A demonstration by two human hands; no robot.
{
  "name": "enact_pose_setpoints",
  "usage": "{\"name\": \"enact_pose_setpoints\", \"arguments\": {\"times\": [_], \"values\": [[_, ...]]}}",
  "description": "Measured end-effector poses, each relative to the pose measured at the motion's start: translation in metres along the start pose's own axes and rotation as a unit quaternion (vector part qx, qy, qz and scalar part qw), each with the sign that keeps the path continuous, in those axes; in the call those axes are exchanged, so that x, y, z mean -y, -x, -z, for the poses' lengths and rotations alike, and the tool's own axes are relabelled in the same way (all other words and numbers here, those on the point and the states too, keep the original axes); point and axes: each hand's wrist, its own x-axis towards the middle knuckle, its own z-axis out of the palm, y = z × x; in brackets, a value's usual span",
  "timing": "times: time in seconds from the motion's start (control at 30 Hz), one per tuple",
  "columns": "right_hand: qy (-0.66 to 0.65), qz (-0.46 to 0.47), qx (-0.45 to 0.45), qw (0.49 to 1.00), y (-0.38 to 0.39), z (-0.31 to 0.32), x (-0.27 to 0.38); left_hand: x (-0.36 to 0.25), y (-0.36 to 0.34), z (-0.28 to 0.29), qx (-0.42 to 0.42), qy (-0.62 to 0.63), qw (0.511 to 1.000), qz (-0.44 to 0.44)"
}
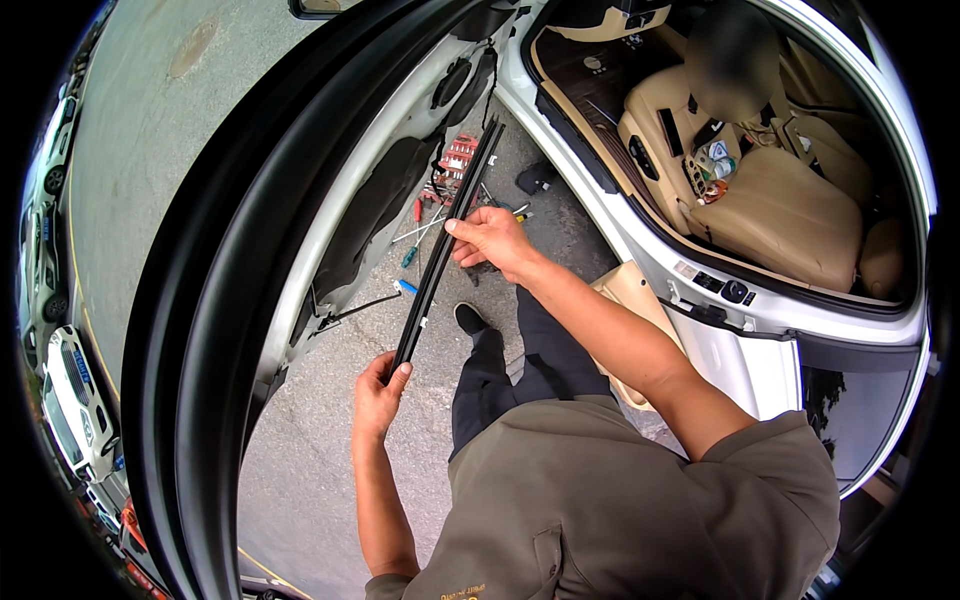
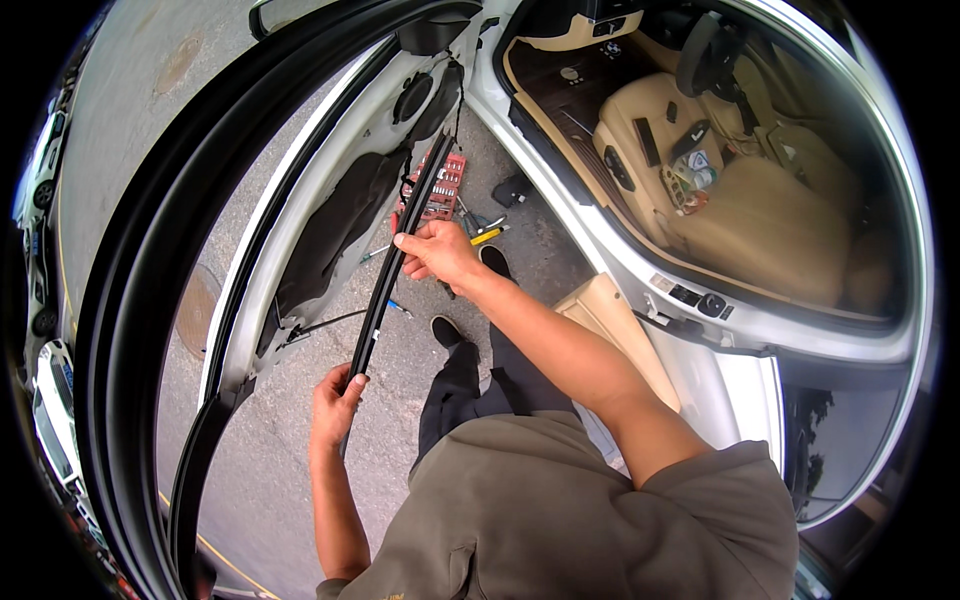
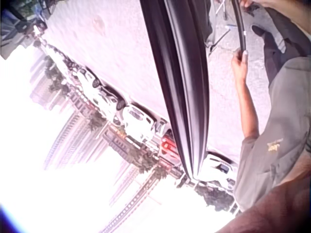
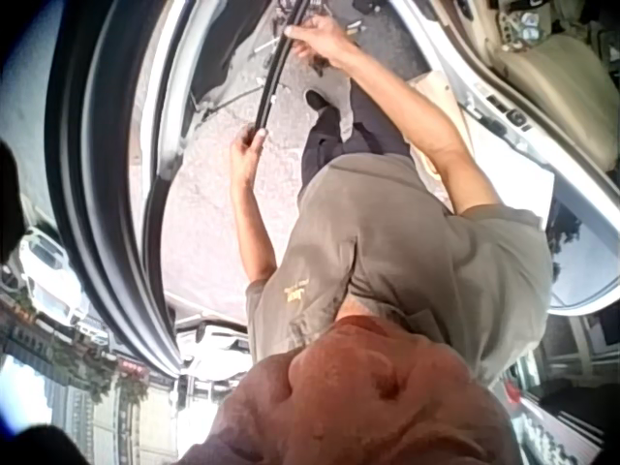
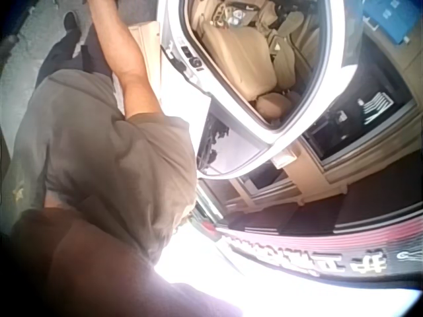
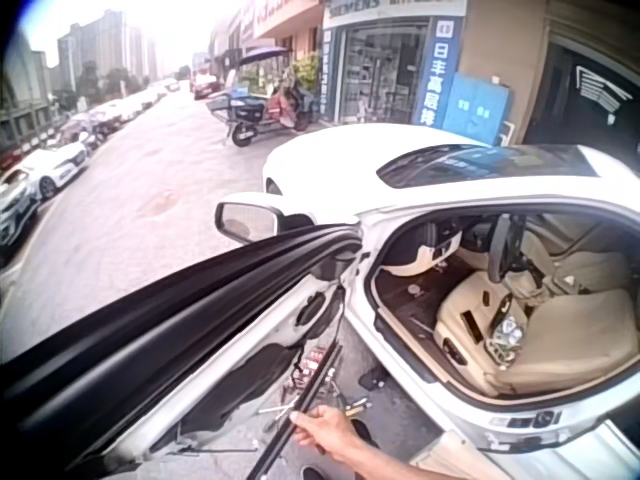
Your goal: The person installs a black rubber weather seal along the edge of a white car door, then reattaches the beige interior door panel by aligning it and connecting electrical connectors. Tools and parts are visible on the ground nearby.
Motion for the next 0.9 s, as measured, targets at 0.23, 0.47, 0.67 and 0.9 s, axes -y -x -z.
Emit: {"name": "enact_pose_setpoints", "arguments": {"times": [0.23,0.47,0.67,0.9], "values": [[-0.037,-0.002,0.044,0.998,-0.004,0.008,-0.010,0.004,-0.004,0.007,-0.012,-0.049,0.998,-0.037],[-0.031,0.002,0.049,0.998,-0.003,0.010,-0.009,0.005,-0.006,0.013,-0.013,-0.066,0.997,-0.035],[-0.036,-0.005,0.048,0.998,-0.003,0.010,-0.011,0.004,-0.005,0.015,-0.019,-0.077,0.996,-0.038],[-0.030,-0.015,0.042,0.999,0.001,0.005,-0.011,0.001,-0.001,0.020,-0.032,-0.086,0.995,-0.039]]}}
